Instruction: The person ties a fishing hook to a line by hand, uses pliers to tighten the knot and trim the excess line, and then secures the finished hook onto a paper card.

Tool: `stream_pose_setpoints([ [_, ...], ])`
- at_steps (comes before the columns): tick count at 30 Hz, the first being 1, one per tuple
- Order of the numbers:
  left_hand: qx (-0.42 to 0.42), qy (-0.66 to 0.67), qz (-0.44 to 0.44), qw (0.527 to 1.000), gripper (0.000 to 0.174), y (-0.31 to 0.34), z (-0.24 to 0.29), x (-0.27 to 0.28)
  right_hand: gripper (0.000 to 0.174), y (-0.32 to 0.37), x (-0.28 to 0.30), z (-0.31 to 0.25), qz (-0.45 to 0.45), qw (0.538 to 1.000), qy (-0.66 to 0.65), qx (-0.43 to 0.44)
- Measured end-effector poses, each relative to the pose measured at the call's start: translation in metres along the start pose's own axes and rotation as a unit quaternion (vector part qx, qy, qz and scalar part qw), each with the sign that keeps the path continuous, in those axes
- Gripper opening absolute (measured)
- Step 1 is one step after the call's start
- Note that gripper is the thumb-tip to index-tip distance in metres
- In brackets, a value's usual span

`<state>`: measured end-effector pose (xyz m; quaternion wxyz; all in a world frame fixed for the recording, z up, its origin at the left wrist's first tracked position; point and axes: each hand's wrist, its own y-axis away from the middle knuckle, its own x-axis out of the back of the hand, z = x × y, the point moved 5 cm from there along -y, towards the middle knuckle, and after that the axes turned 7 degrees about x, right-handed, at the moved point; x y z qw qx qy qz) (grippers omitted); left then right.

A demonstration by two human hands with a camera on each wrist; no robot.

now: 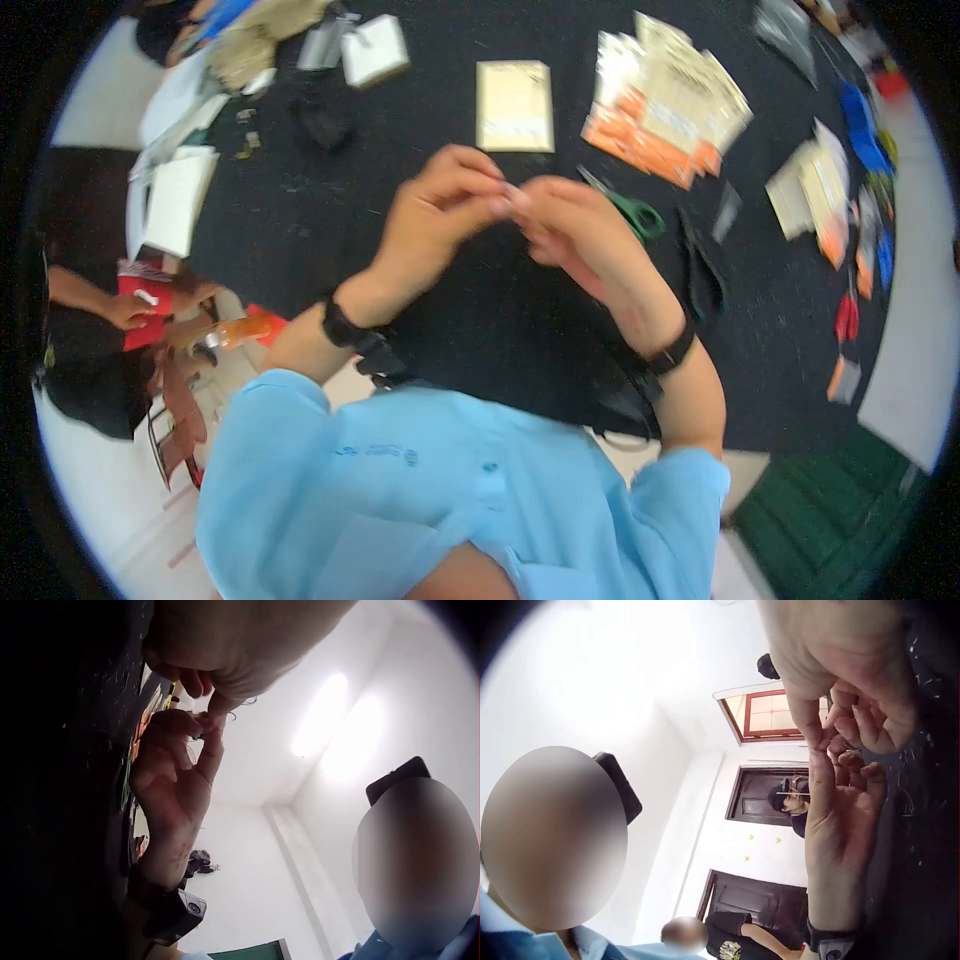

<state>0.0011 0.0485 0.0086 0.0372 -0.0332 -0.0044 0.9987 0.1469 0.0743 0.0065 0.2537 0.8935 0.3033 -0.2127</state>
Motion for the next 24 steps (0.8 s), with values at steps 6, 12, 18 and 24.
stream_pose_setpoints([
  [6,0.028,0.059,-0.014,0.998,0.006,-0.002,-0.008,0.0,0.018,-0.003,0.003,0.007,-0.005,1.0,0.004,-0.014],
  [12,0.102,0.222,-0.072,0.967,0.011,-0.003,-0.015,-0.009,0.015,0.0,0.003,0.004,0.004,1.0,-0.011,0.02],
  [18,0.079,0.148,-0.03,0.985,0.011,-0.003,-0.007,-0.005,0.012,0.005,0.011,-0.021,0.085,0.962,0.211,0.149],
  [24,0.02,-0.019,0.004,1.0,0.01,-0.002,-0.011,-0.007,0.015,0.012,0.0,-0.03,0.05,0.902,0.334,0.269],
])
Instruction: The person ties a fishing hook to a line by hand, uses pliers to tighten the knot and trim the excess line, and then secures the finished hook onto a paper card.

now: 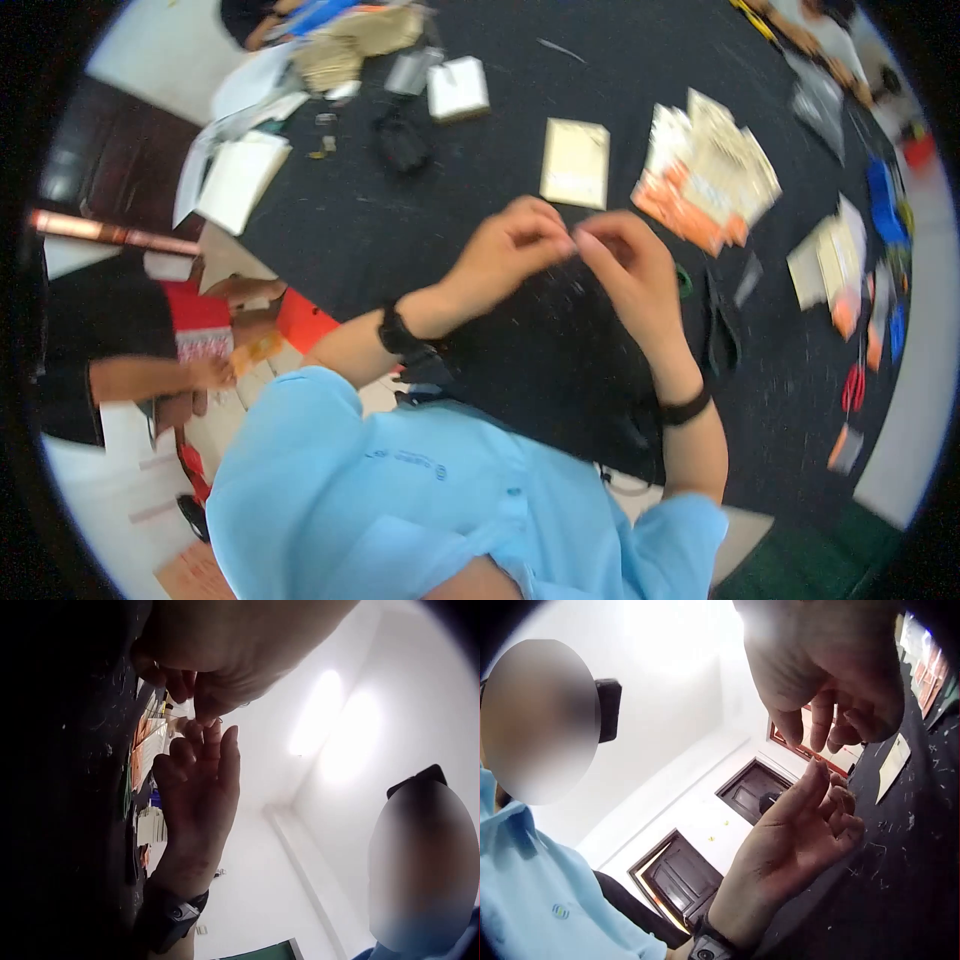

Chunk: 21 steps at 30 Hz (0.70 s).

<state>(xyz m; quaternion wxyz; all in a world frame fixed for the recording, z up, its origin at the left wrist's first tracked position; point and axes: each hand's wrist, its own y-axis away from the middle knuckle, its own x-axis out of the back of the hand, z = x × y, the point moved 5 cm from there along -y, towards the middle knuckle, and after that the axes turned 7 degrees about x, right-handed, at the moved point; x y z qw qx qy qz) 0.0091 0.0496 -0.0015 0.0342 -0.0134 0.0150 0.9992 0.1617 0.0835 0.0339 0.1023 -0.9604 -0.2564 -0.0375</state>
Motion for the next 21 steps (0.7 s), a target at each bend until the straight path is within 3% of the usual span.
stream_pose_setpoints([
  [6,0.042,0.023,-0.026,0.999,0.011,0.004,0.005,-0.001,0.016,0.0,0.0,0.002,0.026,0.998,0.04,-0.04],
  [18,0.094,0.065,-0.036,0.993,0.012,0.002,-0.001,0.0,0.019,-0.002,0.002,0.02,0.018,0.996,-0.041,-0.073],
  [21,0.102,0.079,-0.036,0.991,0.012,0.002,-0.006,0.001,0.019,-0.004,0.008,0.016,0.014,0.997,0.01,-0.074],
])
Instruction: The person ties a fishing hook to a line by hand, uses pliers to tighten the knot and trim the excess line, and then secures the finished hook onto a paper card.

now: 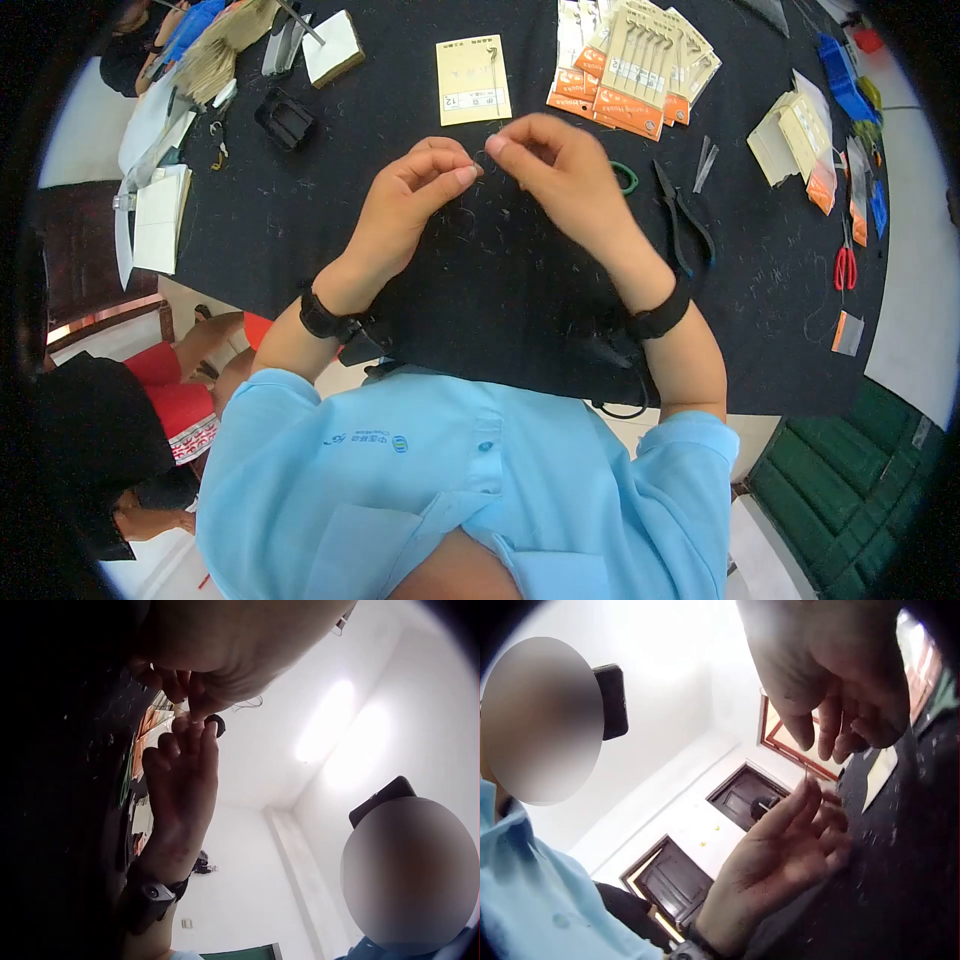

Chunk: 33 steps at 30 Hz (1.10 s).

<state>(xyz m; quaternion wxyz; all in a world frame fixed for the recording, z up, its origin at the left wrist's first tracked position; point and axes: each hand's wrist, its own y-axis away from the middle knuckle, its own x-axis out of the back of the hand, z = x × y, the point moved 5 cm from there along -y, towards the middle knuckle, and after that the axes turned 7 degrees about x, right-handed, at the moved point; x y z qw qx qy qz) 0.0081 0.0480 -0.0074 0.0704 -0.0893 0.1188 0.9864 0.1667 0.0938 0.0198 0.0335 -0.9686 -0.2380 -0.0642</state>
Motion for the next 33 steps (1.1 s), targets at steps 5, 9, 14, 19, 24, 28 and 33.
stream_pose_setpoints([
  [5,0.004,0.001,0.014,1.0,0.012,-0.001,0.003,0.002,0.017,0.007,0.045,-0.032,0.081,0.964,0.23,0.107],
  [9,-0.006,0.001,0.018,1.0,0.013,-0.001,0.005,0.005,0.015,0.03,0.048,-0.014,0.009,0.901,0.43,0.059],
  [14,-0.02,-0.039,0.028,0.999,0.013,-0.001,0.005,0.007,0.025,0.043,0.039,-0.006,0.003,0.846,0.526,0.086],
  [19,-0.039,-0.053,0.03,0.997,0.015,-0.001,0.004,0.008,0.032,0.04,0.038,-0.009,0.02,0.817,0.57,0.087],
  [24,-0.049,-0.073,0.037,0.995,0.015,-0.001,0.006,0.008,0.036,0.041,0.045,-0.029,0.026,0.925,0.367,0.088],
  [28,-0.057,-0.072,0.039,0.995,0.014,-0.001,0.007,0.006,0.033,0.042,0.052,-0.014,0.003,0.956,0.277,0.096],
  [33,-0.057,-0.09,0.064,0.992,0.014,-0.003,0.004,0.011,0.025,0.039,0.045,0.0,0.043,0.957,0.283,0.044],
])
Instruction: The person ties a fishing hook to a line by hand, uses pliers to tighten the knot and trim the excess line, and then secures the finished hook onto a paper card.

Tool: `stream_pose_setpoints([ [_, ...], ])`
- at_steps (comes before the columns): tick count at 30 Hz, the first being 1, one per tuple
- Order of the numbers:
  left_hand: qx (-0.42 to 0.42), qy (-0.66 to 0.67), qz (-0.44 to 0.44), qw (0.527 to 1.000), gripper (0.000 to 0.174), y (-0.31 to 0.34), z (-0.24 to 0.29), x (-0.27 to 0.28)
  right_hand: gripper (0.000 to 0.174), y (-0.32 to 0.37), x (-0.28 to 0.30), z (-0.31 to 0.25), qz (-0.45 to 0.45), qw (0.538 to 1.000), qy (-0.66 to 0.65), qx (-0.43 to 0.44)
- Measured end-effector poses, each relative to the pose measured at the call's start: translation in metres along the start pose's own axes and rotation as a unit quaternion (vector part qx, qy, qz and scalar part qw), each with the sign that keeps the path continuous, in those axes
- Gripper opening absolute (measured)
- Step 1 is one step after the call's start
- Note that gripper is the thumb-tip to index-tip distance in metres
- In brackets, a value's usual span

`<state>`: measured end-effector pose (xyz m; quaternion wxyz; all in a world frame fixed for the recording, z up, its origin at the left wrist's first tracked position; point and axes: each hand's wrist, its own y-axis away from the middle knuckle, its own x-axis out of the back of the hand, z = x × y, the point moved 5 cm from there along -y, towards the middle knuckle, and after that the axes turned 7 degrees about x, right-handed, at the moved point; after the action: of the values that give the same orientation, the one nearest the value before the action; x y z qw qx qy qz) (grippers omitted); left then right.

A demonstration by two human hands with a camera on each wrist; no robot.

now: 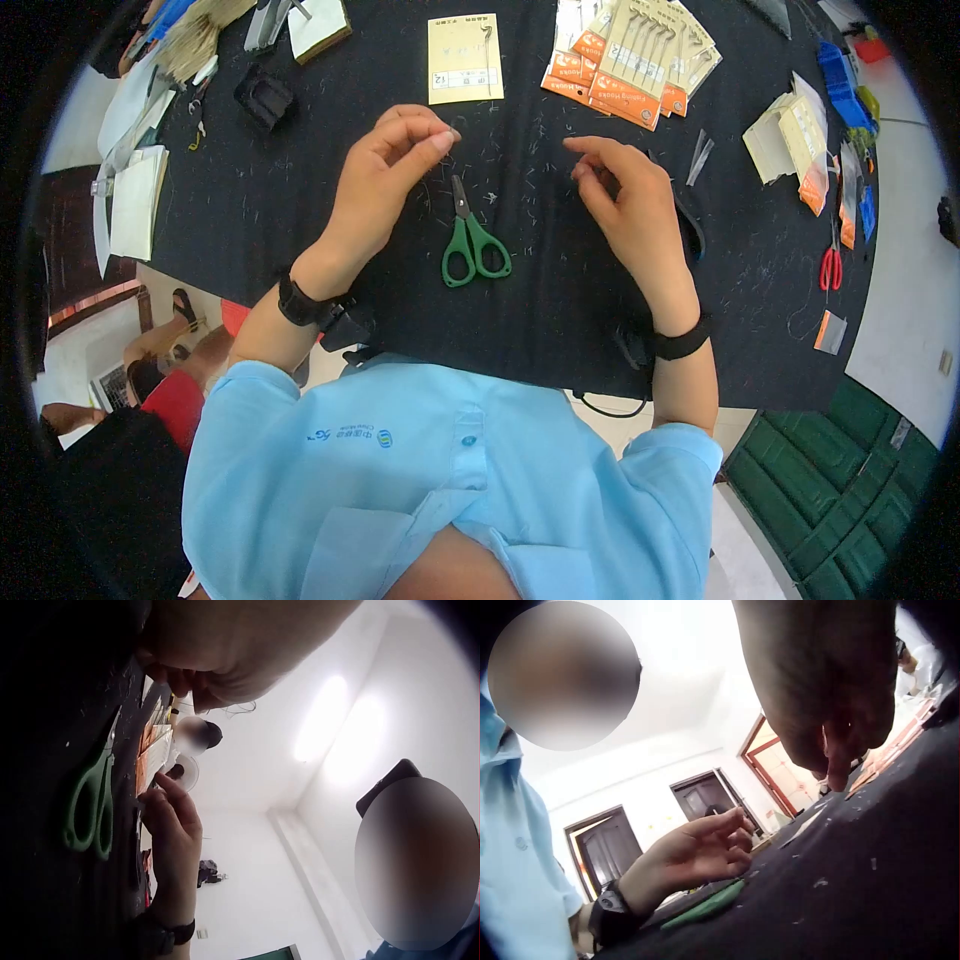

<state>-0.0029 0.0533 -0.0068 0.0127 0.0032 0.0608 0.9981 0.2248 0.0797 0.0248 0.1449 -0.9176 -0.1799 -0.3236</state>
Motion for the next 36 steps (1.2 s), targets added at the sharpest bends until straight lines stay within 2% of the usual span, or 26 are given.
stream_pose_setpoints([
  [1,0.001,0.013,0.01,1.0,0.014,-0.001,0.0,0.002,0.025,0.001,-0.002,-0.005,-0.001,1.0,-0.001,0.0],
  [4,-0.024,0.059,0.021,0.998,0.015,-0.004,0.004,0.008,0.017,0.007,-0.014,-0.049,-0.044,0.995,0.043,0.083],
  [7,-0.018,0.046,0.026,0.998,0.015,-0.003,0.005,0.006,0.027,0.027,-0.052,-0.07,-0.083,0.976,0.058,0.195],
  [13,-0.02,0.05,0.026,0.998,0.015,-0.001,0.005,0.007,0.041,0.045,-0.072,-0.07,-0.132,0.944,0.248,0.175],
  [16,-0.025,0.046,0.026,0.998,0.016,-0.002,0.005,0.007,0.044,0.046,-0.065,-0.065,-0.122,0.93,0.315,0.146],
  [19,-0.028,0.045,0.026,0.998,0.016,-0.001,0.005,0.007,0.042,0.04,-0.056,-0.054,-0.136,0.931,0.322,0.105],
  [24,-0.028,0.024,0.037,0.999,0.016,-0.001,0.006,0.009,0.035,0.023,-0.027,-0.042,-0.094,0.944,0.305,0.081],
  [27,-0.021,0.046,0.029,0.998,0.016,-0.001,0.005,0.008,0.034,0.009,-0.015,-0.033,-0.069,0.984,0.155,0.052],
  [28,-0.013,0.039,0.02,0.999,0.015,-0.001,0.003,0.006,0.034,0.006,-0.013,-0.033,-0.068,0.984,0.155,0.049],
  [30,-0.004,0.032,0.01,0.999,0.015,-0.001,0.002,0.004,0.035,0.004,-0.014,-0.033,-0.104,0.995,0.004,0.011],
  [34,-0.033,-0.003,0.003,0.999,0.015,0.001,0.006,0.002,0.037,0.006,-0.019,-0.035,-0.104,0.994,-0.043,-0.004],
  [36,-0.041,-0.008,0.006,0.999,0.016,0.002,0.009,0.002,0.039,0.004,-0.021,-0.038,-0.128,0.992,0.02,0.004],
])
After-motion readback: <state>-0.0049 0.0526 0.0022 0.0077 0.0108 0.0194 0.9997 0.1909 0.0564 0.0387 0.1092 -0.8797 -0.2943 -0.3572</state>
